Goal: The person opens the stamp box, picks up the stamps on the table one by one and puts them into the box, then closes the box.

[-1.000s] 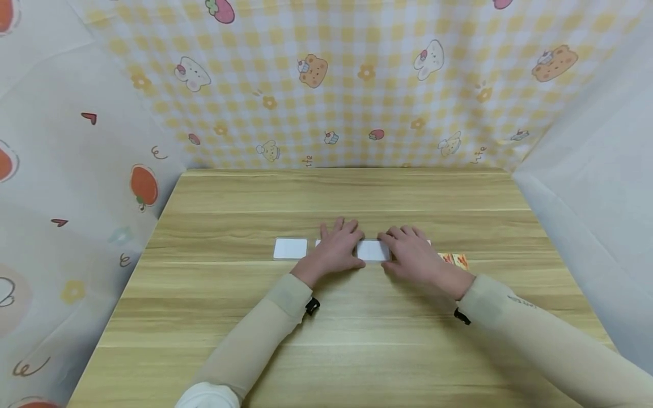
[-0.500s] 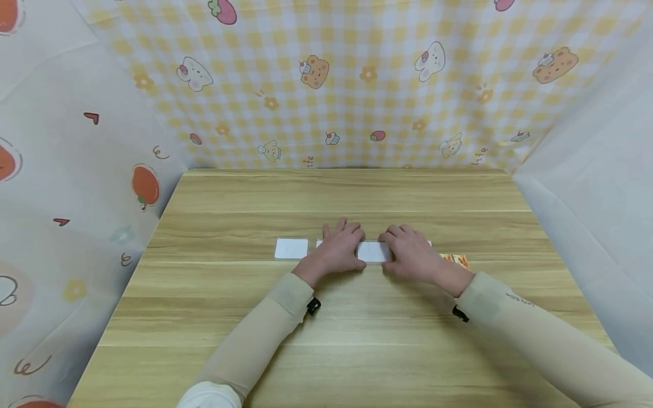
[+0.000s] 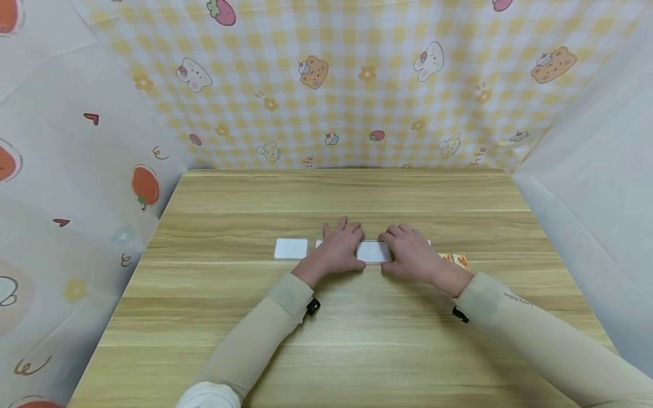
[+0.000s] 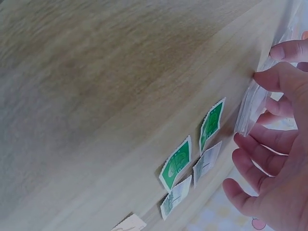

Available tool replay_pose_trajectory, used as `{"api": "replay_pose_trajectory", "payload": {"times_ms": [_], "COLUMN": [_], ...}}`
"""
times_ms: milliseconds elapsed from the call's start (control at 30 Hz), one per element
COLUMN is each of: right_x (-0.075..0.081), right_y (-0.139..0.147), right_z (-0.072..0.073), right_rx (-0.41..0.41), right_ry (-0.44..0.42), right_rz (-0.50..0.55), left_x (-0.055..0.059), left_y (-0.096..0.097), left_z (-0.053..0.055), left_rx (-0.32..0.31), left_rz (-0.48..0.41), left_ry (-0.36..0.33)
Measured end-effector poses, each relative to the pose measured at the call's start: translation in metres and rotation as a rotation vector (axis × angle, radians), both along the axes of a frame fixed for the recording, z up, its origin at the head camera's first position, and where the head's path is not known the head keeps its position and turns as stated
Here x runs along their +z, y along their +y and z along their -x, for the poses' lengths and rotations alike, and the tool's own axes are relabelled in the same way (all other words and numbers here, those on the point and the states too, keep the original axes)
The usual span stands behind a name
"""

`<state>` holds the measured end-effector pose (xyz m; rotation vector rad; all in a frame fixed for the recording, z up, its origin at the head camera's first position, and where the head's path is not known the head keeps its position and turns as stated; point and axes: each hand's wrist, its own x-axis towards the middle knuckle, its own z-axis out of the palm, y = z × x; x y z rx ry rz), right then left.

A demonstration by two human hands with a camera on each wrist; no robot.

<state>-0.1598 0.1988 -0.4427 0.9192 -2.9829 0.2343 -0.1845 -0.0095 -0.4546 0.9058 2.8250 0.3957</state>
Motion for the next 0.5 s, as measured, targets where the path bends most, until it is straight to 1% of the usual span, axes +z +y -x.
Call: {"api": "replay_pose_trajectory", "payload": {"times_ms": [300, 500], "right_x": [-0.0001, 0.0041], "right_y": [0.0017, 0.0041], "right_z": [-0.0008, -0.0017], "right_rx": [0.017, 0.020], "right_ry": [0.016, 0.024], "right_rz": [0.003, 0.028], "left_x": [0.0034, 0.0034], "left_y": [-0.0013, -0.0051], "left_z": [-0.0046, -0.0059], "left_rx": [-0.011, -0.016], "left_rz": [0.041, 0.012], "left_ry": [0.044, 0.051]}}
